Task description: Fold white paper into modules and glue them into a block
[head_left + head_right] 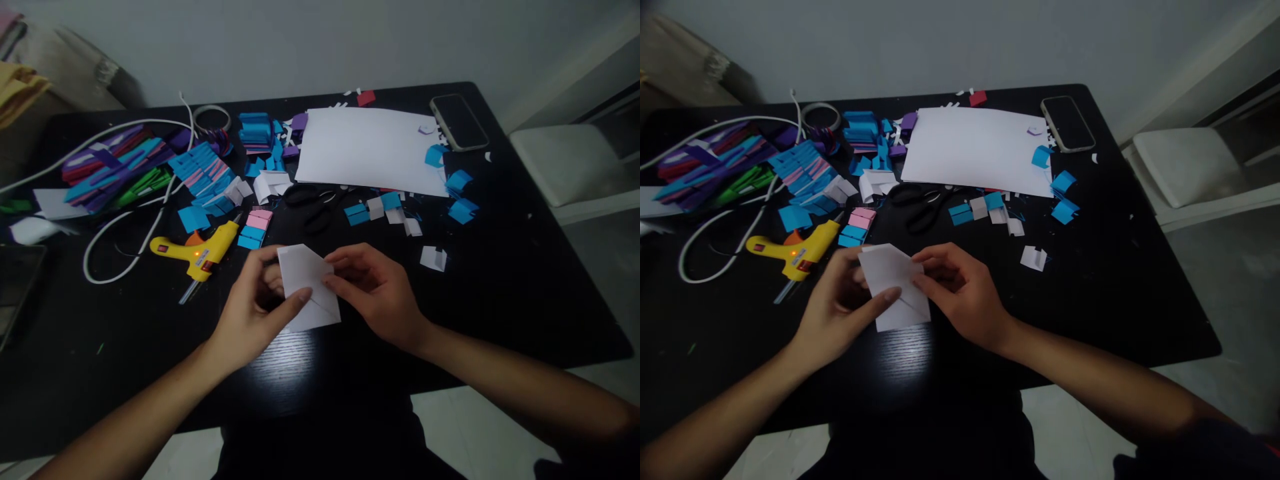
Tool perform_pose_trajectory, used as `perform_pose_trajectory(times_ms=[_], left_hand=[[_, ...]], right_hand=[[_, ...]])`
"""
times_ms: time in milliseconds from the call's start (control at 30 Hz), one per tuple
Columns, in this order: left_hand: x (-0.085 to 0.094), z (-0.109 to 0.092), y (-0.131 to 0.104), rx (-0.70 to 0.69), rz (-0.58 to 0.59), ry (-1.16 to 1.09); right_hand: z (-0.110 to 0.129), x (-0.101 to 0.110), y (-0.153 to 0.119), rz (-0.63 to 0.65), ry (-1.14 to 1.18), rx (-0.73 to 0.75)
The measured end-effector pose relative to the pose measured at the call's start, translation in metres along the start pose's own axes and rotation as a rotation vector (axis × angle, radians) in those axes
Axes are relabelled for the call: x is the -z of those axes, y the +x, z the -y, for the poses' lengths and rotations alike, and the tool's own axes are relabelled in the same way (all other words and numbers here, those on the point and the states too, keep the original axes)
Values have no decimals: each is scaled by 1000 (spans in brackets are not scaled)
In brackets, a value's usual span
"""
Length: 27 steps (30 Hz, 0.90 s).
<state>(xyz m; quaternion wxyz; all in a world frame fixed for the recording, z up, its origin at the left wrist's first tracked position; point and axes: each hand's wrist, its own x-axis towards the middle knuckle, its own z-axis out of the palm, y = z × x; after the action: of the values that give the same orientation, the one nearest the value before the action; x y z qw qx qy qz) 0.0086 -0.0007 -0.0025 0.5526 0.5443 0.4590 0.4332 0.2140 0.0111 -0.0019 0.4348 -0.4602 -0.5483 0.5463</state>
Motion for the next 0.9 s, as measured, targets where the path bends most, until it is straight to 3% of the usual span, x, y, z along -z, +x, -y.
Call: perform_pose_trajectory(times_ms=[100,400,533,700,900], left_hand=[[-1,3,-2,-56,-63,-22],[-1,0,-2,-182,-86,24],[3,-6,-1,-162,-54,173],[9,-8,-1,-79,-42,201],[13,-6,-4,-111,67,212]], right_hand=[[0,-1,0,-18,23,-11],[-1,-1,1,-3,17,-12],[0,1,1,33,7,7],[4,5,1,91,28,16],[1,1,0,31,47,-16]])
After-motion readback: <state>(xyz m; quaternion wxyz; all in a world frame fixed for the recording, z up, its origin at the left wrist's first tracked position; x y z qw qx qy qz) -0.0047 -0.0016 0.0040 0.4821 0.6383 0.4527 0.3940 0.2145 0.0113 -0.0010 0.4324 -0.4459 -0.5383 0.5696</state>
